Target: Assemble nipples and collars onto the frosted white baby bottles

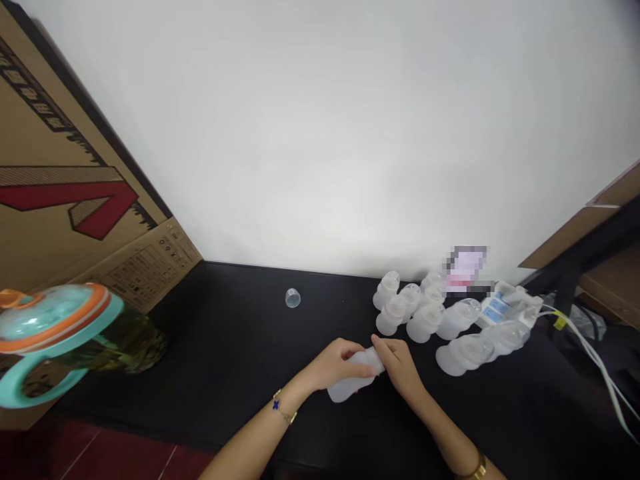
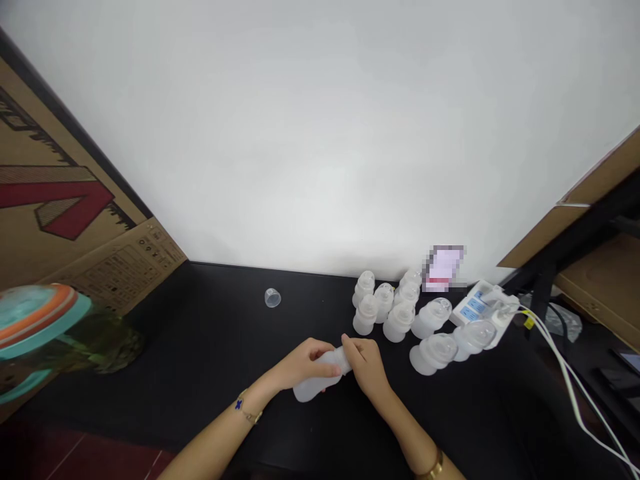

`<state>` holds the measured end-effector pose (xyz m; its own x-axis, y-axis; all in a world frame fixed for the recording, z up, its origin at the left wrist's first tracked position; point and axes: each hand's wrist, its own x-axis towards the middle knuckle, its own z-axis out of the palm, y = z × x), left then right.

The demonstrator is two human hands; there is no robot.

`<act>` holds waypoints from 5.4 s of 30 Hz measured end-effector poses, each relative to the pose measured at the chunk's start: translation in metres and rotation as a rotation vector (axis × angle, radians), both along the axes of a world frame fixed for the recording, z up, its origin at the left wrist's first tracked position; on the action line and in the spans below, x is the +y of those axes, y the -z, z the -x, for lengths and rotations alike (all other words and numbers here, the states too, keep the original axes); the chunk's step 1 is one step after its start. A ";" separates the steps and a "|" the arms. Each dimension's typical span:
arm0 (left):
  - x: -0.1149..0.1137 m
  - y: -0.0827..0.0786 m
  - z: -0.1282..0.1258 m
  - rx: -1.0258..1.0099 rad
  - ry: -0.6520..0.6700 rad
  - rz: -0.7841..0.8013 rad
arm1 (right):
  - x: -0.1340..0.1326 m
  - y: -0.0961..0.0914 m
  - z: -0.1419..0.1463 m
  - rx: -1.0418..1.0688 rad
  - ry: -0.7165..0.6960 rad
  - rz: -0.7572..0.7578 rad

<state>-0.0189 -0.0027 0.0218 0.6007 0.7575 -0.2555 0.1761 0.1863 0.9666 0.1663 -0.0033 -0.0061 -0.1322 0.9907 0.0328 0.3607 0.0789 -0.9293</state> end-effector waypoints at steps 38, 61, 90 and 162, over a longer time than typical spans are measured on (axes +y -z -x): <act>-0.006 0.000 -0.004 0.233 -0.120 -0.369 | 0.003 -0.004 0.000 -0.046 -0.005 0.034; -0.004 -0.002 -0.006 0.070 -0.163 -0.306 | -0.002 -0.009 0.003 -0.063 -0.130 0.028; -0.001 0.012 -0.012 0.130 -0.381 -0.479 | 0.000 0.003 0.007 0.087 0.015 0.051; 0.029 0.032 0.016 -0.035 -0.592 -0.686 | -0.002 -0.004 0.016 0.831 -0.085 0.419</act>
